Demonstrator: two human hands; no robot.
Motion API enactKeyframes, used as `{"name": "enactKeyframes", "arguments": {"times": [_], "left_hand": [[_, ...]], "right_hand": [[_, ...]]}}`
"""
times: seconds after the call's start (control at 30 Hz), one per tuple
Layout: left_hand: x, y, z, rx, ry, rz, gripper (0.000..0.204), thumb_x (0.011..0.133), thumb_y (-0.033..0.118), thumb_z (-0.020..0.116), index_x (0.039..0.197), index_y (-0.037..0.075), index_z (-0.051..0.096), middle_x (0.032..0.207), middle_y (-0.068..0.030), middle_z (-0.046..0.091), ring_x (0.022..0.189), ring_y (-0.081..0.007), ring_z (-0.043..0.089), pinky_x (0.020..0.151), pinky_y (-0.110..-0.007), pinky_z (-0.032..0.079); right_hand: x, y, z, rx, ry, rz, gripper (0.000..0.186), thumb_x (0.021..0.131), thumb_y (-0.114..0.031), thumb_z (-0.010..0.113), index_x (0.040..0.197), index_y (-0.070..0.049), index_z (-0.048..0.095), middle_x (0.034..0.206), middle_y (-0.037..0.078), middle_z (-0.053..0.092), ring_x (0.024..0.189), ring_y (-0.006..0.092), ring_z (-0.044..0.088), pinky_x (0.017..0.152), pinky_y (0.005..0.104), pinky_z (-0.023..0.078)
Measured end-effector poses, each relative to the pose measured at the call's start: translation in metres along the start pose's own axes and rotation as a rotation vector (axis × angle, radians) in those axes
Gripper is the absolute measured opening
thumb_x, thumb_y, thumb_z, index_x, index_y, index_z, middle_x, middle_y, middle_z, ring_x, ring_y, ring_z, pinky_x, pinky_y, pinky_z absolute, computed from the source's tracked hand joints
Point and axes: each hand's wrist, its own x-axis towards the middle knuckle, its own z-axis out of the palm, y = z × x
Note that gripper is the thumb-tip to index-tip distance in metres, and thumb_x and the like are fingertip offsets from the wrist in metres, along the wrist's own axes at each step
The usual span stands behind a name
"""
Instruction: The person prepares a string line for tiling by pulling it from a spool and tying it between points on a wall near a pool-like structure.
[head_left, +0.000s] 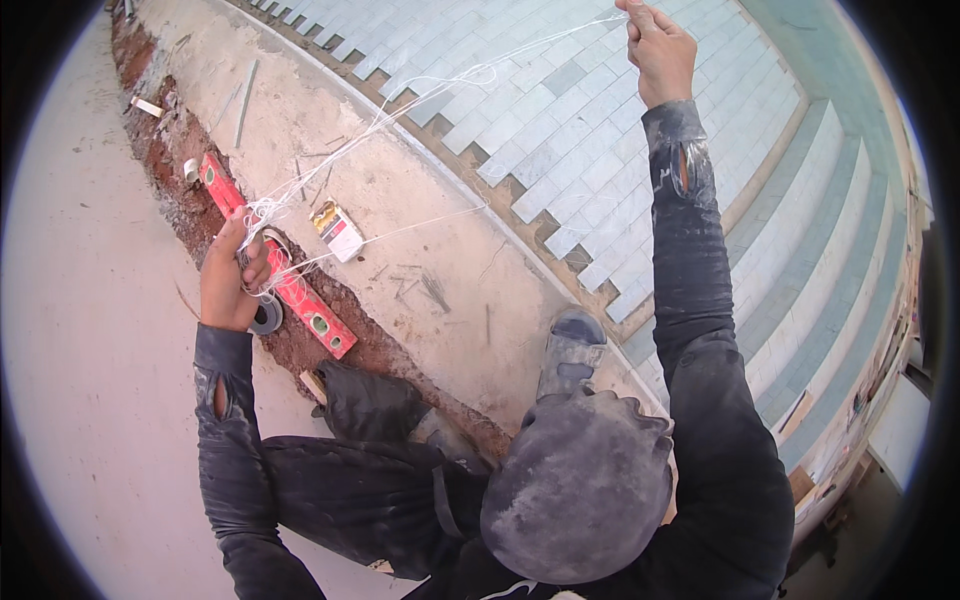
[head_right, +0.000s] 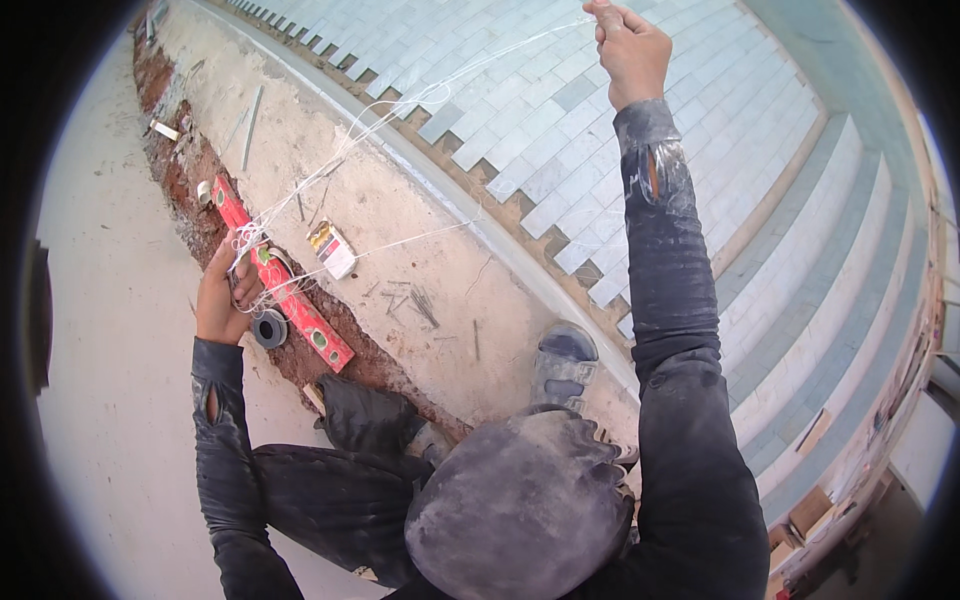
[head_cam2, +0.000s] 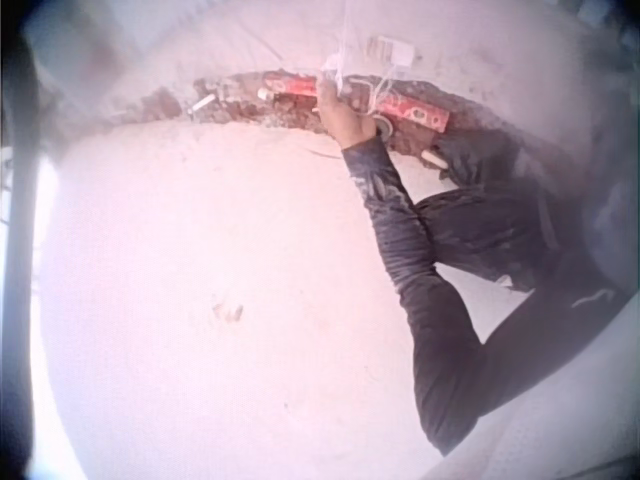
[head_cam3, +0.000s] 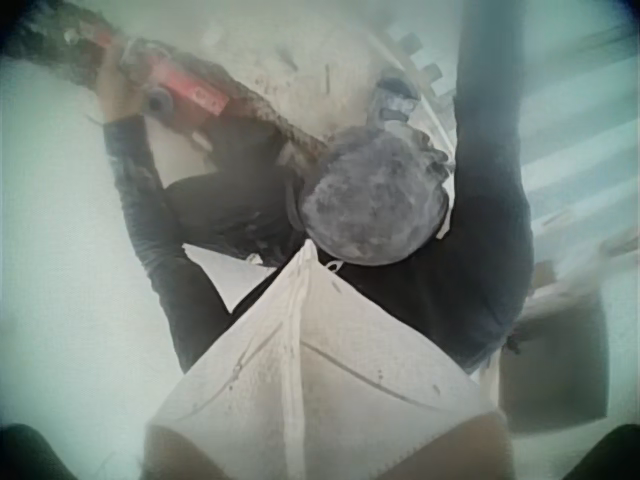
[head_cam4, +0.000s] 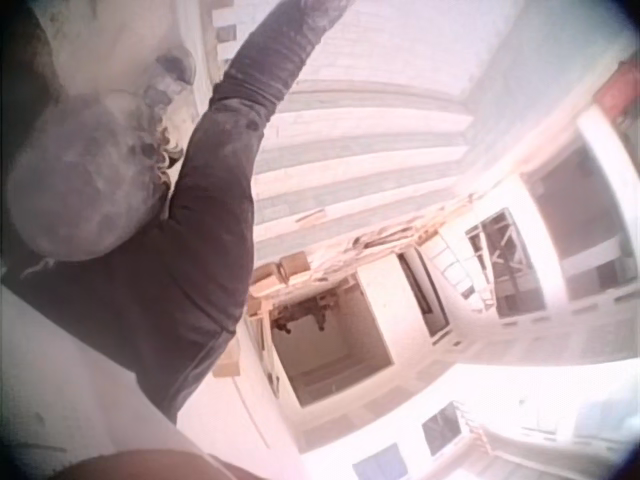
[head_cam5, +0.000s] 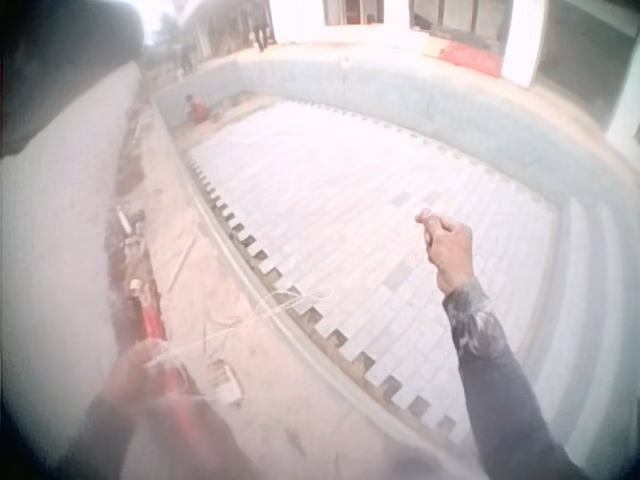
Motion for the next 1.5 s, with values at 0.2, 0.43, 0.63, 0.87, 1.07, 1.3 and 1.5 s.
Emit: {"name": "enactKeyframes", "arguments": {"times": [0.2, 0.43, 0.63, 0.87, 1.07, 1.3, 1.5], "left_hand": [[-0.005, -0.002, -0.012, -0.110, -0.057, -0.004, 0.013, 0.102, 0.022, 0.044, 0.103, 0.010, 0.049, 0.067, 0.0046, 0.043, 0.045, -0.0020, 0.033, 0.039, -0.018, 0.028], [-0.007, 0.005, -0.030, -0.303, 0.024, 0.000, 0.020, 0.104, 0.021, 0.038, 0.093, 0.007, 0.046, 0.071, 0.0015, 0.041, 0.050, -0.0061, 0.032, 0.041, -0.021, 0.029], [0.002, 0.046, -0.067, -0.394, -0.141, 0.156, 0.022, 0.103, 0.014, 0.035, 0.084, 0.005, 0.041, 0.071, -0.0007, 0.039, 0.051, -0.0090, 0.028, 0.047, -0.024, 0.028], [0.000, 0.085, -0.183, -0.476, -0.030, 0.290, 0.025, 0.100, 0.007, 0.037, 0.075, 0.005, 0.036, 0.066, -0.0017, 0.033, 0.050, -0.0098, 0.021, 0.047, -0.024, 0.021], [-0.005, 0.093, -0.187, -0.572, -0.075, 0.268, 0.026, 0.097, 0.003, 0.039, 0.072, 0.006, 0.034, 0.066, -0.0019, 0.031, 0.052, -0.0111, 0.022, 0.049, -0.025, 0.023], [-0.008, 0.091, -0.164, -0.690, 0.224, 0.263, 0.022, 0.095, 0.002, 0.042, 0.074, 0.007, 0.035, 0.069, -0.0025, 0.031, 0.060, -0.0140, 0.029, 0.054, -0.027, 0.028], [-0.002, 0.098, -0.261, -0.587, 0.013, 0.322, 0.022, 0.098, 0.006, 0.042, 0.077, 0.007, 0.036, 0.069, -0.0023, 0.032, 0.061, -0.0138, 0.030, 0.054, -0.027, 0.028]], "right_hand": [[0.055, -0.038, 0.049, 0.451, 0.104, -0.195, 0.026, 0.095, -0.024, 0.061, 0.097, 0.001, 0.066, 0.067, 0.000, 0.054, 0.056, 0.0093, 0.052, 0.050, 0.0225, 0.042], [0.007, -0.001, 0.144, -0.560, -0.145, -0.565, 0.059, 0.085, -0.034, 0.069, 0.126, 0.005, 0.053, 0.108, 0.022, 0.064, 0.097, 0.0295, 0.062, 0.083, 0.0388, 0.049], [-0.230, 0.059, 0.130, -0.315, -1.162, -0.078, 0.040, 0.086, -0.047, 0.063, 0.105, -0.012, 0.070, 0.087, 0.013, 0.069, 0.085, 0.0345, 0.063, 0.079, 0.0430, 0.045], [-0.235, 0.030, 0.030, -0.053, -0.789, 0.093, 0.025, 0.090, -0.030, 0.060, 0.090, -0.007, 0.071, 0.077, 0.015, 0.066, 0.071, 0.0348, 0.061, 0.066, 0.0405, 0.046], [-0.091, -0.022, -0.078, -0.340, -0.162, -0.361, 0.022, 0.091, -0.024, 0.066, 0.097, -0.005, 0.074, 0.088, 0.006, 0.072, 0.079, 0.0096, 0.064, 0.070, 0.0227, 0.049], [-0.036, -0.072, -0.080, -0.358, 0.087, -0.573, 0.018, 0.090, -0.016, 0.067, 0.086, 0.001, 0.071, 0.070, -0.003, 0.061, 0.063, 0.0049, 0.048, 0.056, 0.0211, 0.038], [-0.001, -0.051, -0.108, -0.652, -0.286, -0.301, 0.022, 0.089, -0.021, 0.067, 0.083, 0.000, 0.071, 0.067, -0.004, 0.059, 0.062, 0.0046, 0.048, 0.054, 0.0218, 0.038]]}}
